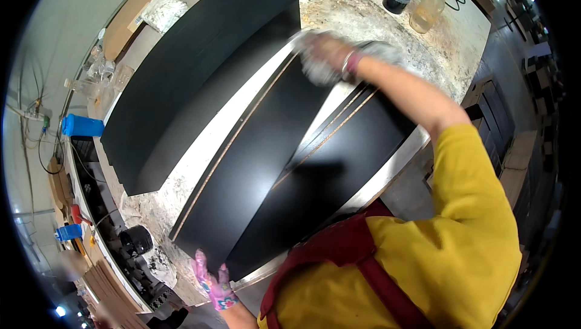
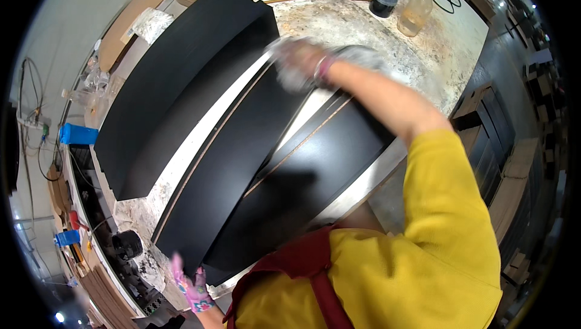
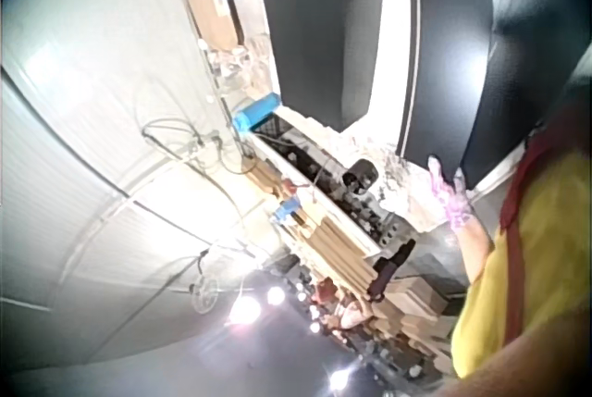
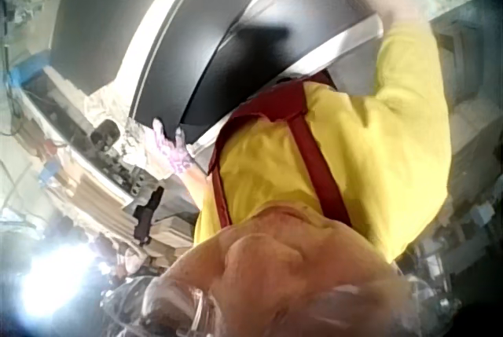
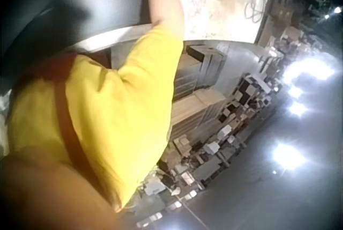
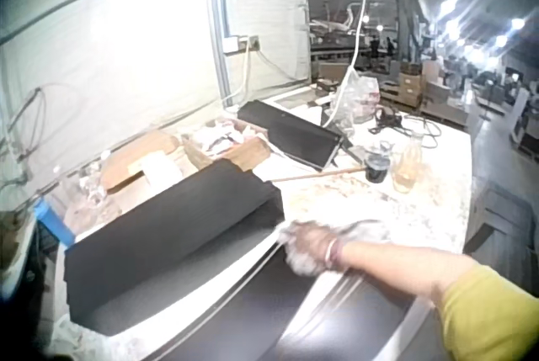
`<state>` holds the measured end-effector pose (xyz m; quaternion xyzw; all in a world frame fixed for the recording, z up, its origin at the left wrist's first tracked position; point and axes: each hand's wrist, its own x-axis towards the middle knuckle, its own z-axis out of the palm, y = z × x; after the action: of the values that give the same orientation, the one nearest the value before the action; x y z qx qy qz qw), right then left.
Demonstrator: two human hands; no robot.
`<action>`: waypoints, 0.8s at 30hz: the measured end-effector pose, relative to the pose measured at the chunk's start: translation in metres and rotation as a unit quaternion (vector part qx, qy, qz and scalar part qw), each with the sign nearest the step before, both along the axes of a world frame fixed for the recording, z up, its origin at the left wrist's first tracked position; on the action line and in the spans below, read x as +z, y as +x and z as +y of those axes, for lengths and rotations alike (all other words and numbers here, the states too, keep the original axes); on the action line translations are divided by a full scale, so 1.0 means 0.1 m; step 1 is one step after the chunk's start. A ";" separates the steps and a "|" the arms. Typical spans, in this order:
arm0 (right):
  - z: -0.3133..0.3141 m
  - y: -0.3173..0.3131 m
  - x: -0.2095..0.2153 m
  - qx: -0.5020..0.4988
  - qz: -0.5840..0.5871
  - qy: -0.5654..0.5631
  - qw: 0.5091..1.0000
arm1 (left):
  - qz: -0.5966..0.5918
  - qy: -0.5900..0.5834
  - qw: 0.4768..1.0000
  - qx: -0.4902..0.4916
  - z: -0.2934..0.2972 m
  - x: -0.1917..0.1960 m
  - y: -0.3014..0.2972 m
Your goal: The person wipes the surface and edges of black wood panels with a cloth, handling them one at a time and stacking them on the workbench.
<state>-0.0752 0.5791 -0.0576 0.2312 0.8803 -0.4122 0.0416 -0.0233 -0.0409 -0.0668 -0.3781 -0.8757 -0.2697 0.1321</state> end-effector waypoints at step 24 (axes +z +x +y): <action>-2.03 -0.10 -0.38 0.331 0.397 0.285 0.807 | -0.157 0.005 0.979 0.128 0.41 0.13 -0.10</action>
<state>-0.0853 0.3757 -0.0958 -0.2563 0.9212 -0.1599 -0.2452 -0.0338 0.0000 -0.0542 -0.2146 -0.9256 -0.3106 0.0281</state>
